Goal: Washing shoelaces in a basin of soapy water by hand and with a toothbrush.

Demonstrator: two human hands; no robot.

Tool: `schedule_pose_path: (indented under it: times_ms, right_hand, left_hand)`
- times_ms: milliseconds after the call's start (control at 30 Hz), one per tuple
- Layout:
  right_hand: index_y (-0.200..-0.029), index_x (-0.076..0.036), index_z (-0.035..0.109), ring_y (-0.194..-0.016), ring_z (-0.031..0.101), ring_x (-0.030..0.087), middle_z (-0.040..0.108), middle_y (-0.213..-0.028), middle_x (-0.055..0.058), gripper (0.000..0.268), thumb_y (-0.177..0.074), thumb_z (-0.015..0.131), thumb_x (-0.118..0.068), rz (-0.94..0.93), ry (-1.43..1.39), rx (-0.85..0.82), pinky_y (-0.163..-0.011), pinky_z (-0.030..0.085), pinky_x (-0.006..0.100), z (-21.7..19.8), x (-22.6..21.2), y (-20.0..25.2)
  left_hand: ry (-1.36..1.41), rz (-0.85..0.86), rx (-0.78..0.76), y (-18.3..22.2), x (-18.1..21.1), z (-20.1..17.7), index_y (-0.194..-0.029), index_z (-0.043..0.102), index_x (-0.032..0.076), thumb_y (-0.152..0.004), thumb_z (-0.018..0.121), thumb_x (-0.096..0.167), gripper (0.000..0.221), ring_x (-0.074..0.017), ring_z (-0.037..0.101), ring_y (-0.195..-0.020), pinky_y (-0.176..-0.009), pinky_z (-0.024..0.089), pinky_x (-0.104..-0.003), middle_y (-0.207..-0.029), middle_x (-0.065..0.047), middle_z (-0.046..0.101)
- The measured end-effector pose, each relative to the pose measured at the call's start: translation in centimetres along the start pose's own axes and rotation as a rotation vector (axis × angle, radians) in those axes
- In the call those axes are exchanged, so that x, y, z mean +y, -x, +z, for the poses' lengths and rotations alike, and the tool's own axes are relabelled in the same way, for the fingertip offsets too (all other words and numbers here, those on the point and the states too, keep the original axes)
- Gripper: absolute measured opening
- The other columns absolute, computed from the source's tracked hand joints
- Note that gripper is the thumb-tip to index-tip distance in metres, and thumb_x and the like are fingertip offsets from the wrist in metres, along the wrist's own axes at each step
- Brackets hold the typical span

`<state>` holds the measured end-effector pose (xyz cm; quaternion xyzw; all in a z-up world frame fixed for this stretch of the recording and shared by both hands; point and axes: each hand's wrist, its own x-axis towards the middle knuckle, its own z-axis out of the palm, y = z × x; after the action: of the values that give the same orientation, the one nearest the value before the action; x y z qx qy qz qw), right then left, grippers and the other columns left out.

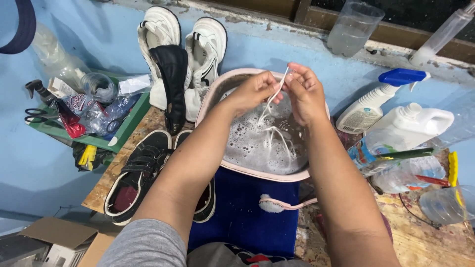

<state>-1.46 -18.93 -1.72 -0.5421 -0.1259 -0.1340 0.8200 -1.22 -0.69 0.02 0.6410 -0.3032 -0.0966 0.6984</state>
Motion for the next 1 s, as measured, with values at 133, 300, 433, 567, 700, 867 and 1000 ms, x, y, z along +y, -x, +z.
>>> schedule_pose_path:
  times_ms: [133,300,433,567,700,867,1000]
  right_hand:
    - [-0.117,-0.001,0.069,-0.078,0.074,0.011,0.07,-0.089,0.004,0.02,-0.098,0.071,-0.006,0.051,-0.031,-0.001,-0.076,0.066,0.018,-0.8,0.7,-0.4]
    - [-0.108,0.002,0.07,-0.077,0.074,0.014,0.073,-0.089,0.013,0.014,-0.096,0.073,-0.005,0.04,-0.002,-0.044,-0.068,0.065,0.018,1.1,-0.7,0.7]
    - [-0.105,0.0,0.069,-0.077,0.071,0.011,0.073,-0.09,0.011,0.013,-0.096,0.075,-0.008,0.023,0.062,-0.068,-0.062,0.058,0.014,-0.1,0.8,0.1]
    - [-0.111,0.0,0.069,-0.074,0.071,0.01,0.073,-0.086,0.008,0.021,-0.093,0.078,-0.006,-0.011,0.161,-0.067,-0.065,0.06,0.016,0.8,-0.6,0.8]
    - [-0.108,-0.003,0.074,-0.074,0.07,0.011,0.073,-0.084,0.008,0.016,-0.094,0.079,-0.008,-0.064,0.321,-0.043,-0.069,0.061,0.02,0.1,-0.1,0.1]
    - [-0.1,-0.006,0.074,-0.072,0.067,0.009,0.071,-0.078,0.005,0.013,-0.091,0.083,-0.009,-0.101,0.392,-0.053,-0.071,0.053,0.021,-0.8,0.6,-0.4]
    - [-0.096,-0.007,0.071,-0.07,0.059,0.007,0.065,-0.074,0.001,0.011,-0.095,0.08,-0.014,-0.132,0.461,-0.056,-0.07,0.047,0.02,-0.1,-0.6,0.4]
  left_hand:
    - [0.022,-0.062,0.021,0.2,0.9,0.4,-0.097,0.057,0.009,-0.101,0.06,0.02,0.012,-0.0111,0.073,-0.077,-0.065,0.052,-0.015,-0.09,-0.007,0.072]
    - [0.094,-0.071,0.055,-0.2,0.9,0.5,-0.085,0.052,0.008,-0.09,0.059,0.008,0.008,-0.0132,0.073,-0.074,-0.064,0.054,-0.016,-0.087,-0.01,0.069]
    - [0.102,-0.051,0.053,-0.5,0.1,0.1,-0.08,0.052,0.008,-0.086,0.059,0.005,0.009,-0.0169,0.075,-0.071,-0.065,0.058,-0.021,-0.083,-0.014,0.07]
    - [0.15,-0.028,0.085,-0.4,-0.8,0.0,-0.094,0.055,0.003,-0.082,0.061,-0.001,0.014,-0.0254,0.076,-0.07,-0.067,0.064,-0.03,-0.088,-0.019,0.066]
    - [0.202,-0.127,0.165,-0.1,0.0,0.4,-0.109,0.059,-0.001,-0.087,0.067,0.01,0.026,-0.0237,0.077,-0.069,-0.064,0.064,-0.028,-0.085,-0.02,0.071]
    - [-0.018,-0.024,0.047,-0.3,-1.1,-0.4,-0.104,0.069,0.0,-0.095,0.072,0.018,0.02,-0.0131,0.073,-0.072,-0.071,0.06,-0.022,-0.086,-0.012,0.074]
    - [-0.107,0.017,-0.021,-0.8,-1.4,-0.4,-0.106,0.072,0.003,-0.102,0.061,0.015,0.017,-0.0127,0.073,-0.079,-0.078,0.057,-0.023,-0.089,-0.011,0.076]
